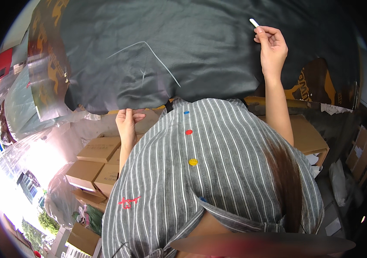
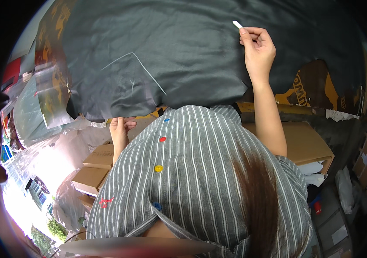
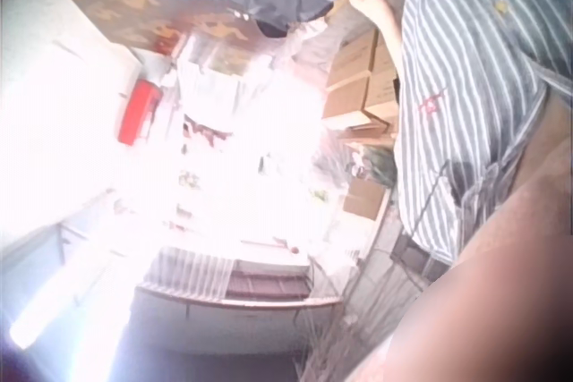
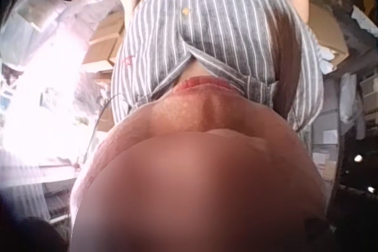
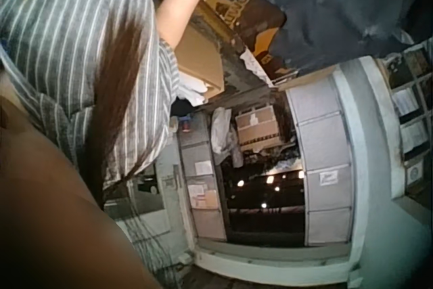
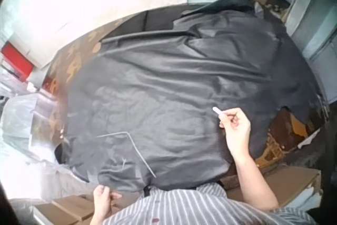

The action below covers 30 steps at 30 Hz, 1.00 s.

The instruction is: The person unfolds a large piece of black fabric on a table and uses a white marker to draw pattern outlines and markings on the surface. The person briefly pauses to handle a small paper note before continuing to mark the fabric.

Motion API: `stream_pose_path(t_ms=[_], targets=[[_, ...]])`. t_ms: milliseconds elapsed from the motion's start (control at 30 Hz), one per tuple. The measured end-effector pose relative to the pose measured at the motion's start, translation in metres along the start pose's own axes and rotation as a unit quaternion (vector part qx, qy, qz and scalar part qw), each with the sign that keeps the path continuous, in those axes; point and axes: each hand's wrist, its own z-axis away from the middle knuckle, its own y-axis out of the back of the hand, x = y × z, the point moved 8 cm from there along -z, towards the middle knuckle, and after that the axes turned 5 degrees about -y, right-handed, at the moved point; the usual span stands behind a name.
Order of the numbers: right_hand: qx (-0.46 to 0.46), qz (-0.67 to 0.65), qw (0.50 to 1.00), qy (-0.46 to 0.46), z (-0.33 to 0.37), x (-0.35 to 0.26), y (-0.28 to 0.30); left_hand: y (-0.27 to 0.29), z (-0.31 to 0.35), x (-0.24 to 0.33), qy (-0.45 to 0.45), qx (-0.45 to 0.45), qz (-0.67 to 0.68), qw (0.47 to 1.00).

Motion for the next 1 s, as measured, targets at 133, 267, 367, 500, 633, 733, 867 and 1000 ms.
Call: stream_pose_path(t_ms=[133, 267, 367, 500, 633, 733, 867, 1000], targets=[[-0.064, 0.149, 0.987, -0.007, 0.013, -0.007, -0.042, -0.006, -0.004, 0.020, -0.078, 0.028, 0.133, 0.988], [-0.093, 0.202, 0.972, 0.081, 0.017, -0.018, -0.072, -0.018, -0.017, 0.019, -0.045, -0.037, 0.357, 0.932], [-0.053, 0.059, 0.996, 0.037, 0.008, -0.008, -0.067, -0.049, -0.027, 0.032, -0.020, -0.233, 0.565, 0.791], [-0.014, -0.057, 0.997, 0.048, 0.003, -0.006, -0.060, -0.110, -0.018, 0.067, -0.083, -0.429, 0.555, 0.708], [0.000, -0.033, 0.997, 0.076, 0.005, -0.013, -0.064, -0.151, -0.042, 0.071, -0.077, -0.399, 0.535, 0.741], [0.012, -0.005, 0.997, 0.082, 0.005, -0.013, -0.065, -0.164, -0.063, 0.066, -0.067, -0.349, 0.515, 0.780], [-0.003, 0.028, 0.997, 0.075, 0.006, -0.018, -0.070, -0.158, -0.072, 0.064, -0.066, -0.306, 0.492, 0.812], [0.021, 0.001, 0.994, 0.104, 0.006, -0.015, -0.063, -0.158, -0.083, 0.062, -0.063, -0.286, 0.469, 0.833]])
